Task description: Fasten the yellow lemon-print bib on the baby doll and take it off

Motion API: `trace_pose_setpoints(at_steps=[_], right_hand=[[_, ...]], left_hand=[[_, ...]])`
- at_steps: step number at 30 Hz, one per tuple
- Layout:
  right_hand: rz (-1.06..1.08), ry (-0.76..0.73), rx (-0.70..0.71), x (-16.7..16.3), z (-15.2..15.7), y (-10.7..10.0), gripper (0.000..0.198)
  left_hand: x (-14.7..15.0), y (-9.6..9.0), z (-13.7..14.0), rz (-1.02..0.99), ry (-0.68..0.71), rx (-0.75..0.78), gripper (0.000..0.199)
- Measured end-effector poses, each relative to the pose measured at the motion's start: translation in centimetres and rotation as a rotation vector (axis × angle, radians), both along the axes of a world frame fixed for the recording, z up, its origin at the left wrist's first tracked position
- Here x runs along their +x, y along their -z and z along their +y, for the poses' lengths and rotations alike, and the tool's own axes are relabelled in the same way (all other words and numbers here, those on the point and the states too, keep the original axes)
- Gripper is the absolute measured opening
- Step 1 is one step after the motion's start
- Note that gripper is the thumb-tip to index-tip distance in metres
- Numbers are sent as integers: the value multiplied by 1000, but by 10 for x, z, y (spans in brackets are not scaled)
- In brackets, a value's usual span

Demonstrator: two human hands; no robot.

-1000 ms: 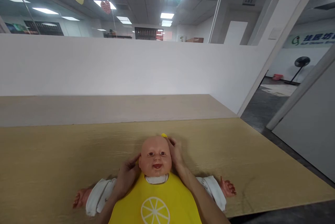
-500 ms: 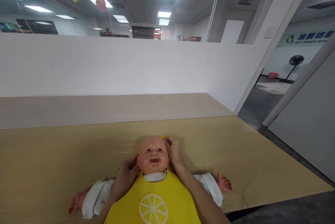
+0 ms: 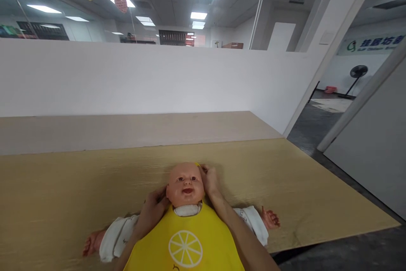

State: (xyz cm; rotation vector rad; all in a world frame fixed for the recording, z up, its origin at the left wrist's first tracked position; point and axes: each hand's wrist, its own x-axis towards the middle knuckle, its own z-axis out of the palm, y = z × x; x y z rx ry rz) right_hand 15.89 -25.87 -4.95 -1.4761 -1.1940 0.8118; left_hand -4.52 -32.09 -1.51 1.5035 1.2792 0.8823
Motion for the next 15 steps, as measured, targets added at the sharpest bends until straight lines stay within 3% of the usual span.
trace_pose_setpoints(at_steps=[8,12,15], right_hand=[[192,212,93,0,-3,-18,28],[361,197,229,11,-17,-37,32],[453,107,295,24,-37,-56,40]], left_hand=[[-17,5,-4,-57,-64,-76,54],[-26,-3,-7,-197,-215,-170,81],[-29,-19,-15,-317,-241,-108,97]])
